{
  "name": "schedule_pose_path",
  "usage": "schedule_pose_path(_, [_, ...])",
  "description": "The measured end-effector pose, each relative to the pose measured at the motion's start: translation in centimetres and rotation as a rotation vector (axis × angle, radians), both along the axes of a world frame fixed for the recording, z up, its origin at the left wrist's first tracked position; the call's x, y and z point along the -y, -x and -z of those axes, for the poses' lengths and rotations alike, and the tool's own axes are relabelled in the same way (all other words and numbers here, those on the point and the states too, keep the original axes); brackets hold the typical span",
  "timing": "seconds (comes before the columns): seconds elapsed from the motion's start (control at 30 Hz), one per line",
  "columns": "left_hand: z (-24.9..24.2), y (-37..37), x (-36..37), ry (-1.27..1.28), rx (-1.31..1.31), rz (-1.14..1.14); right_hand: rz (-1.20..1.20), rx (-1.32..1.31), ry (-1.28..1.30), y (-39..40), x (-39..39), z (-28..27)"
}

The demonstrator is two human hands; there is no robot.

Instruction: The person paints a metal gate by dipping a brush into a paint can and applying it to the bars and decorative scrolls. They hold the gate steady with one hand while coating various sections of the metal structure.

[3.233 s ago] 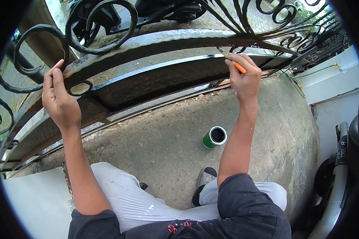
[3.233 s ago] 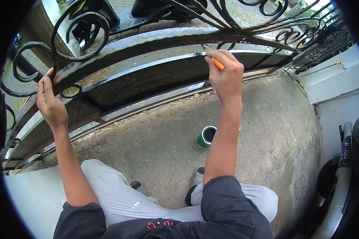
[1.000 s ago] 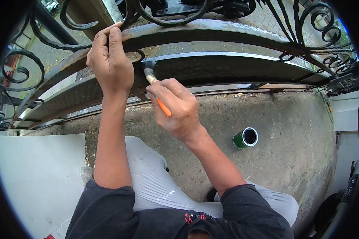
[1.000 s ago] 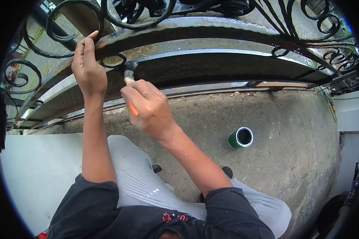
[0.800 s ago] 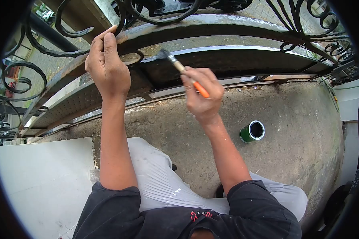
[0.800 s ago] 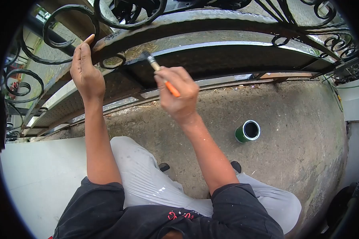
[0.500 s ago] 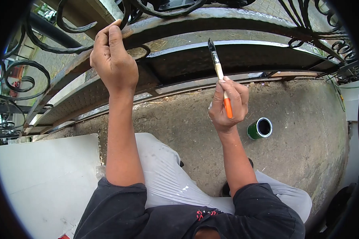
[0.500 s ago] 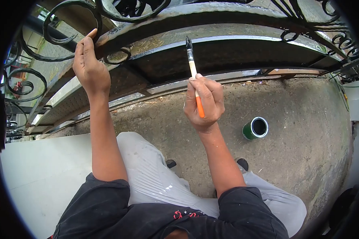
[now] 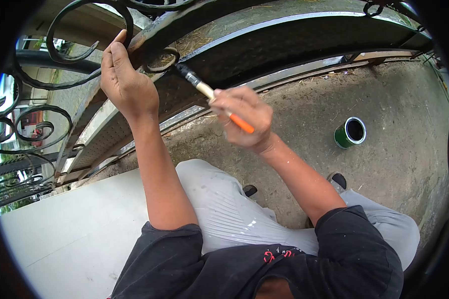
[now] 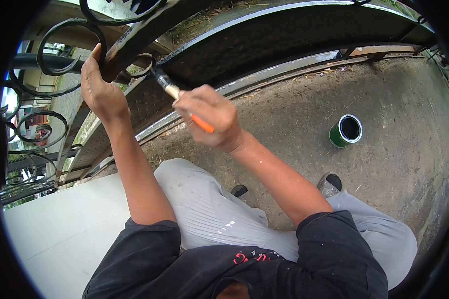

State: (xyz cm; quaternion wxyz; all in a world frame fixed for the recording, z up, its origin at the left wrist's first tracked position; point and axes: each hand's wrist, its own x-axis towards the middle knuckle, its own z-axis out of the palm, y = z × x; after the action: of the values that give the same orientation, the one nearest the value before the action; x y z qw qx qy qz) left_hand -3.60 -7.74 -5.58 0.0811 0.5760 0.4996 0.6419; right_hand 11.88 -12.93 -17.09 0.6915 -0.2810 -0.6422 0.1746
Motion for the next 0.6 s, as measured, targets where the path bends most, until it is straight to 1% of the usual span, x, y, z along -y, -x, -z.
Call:
schedule_pose_path(0.1, [0.0,0.0,0.0,0.012,0.012,-0.015,0.133,-0.048,0.101,-3.3,-2.7,0.6])
schedule_pose_path(0.2, [-0.1,-0.2,0.1,0.023,-0.013,-0.048,0.252,0.001,0.028,-5.3,-3.1,0.4])
schedule_pose_path(0.3, [0.1,-0.2,-0.3,-0.016,0.025,-0.018,0.332,0.074,-0.09,-4.7,-2.0,-0.3])
schedule_pose_path(0.33, [0.1,-0.3,-0.3,-0.005,0.038,-0.03,0.316,0.091,-0.163,-3.8,-1.9,0.1])
schedule_pose_path(0.4, [-0.1,-0.6,-0.1,0.025,0.059,-0.049,0.216,0.184,-0.125,-1.3,-0.8,0.7])
schedule_pose_path(0.47, [0.0,-0.4,-0.3,0.017,0.068,-0.026,0.013,0.196,-0.117,1.2,-0.1,1.7])
schedule_pose_path(0.57, [-0.3,-0.6,-0.1,0.051,0.052,-0.001,-0.093,0.113,-0.106,1.8,1.0,1.3])
schedule_pose_path(0.6, [-0.3,-0.5,0.0,0.056,0.032,-0.012,-0.082,0.044,-0.097,1.4,0.8,0.9])
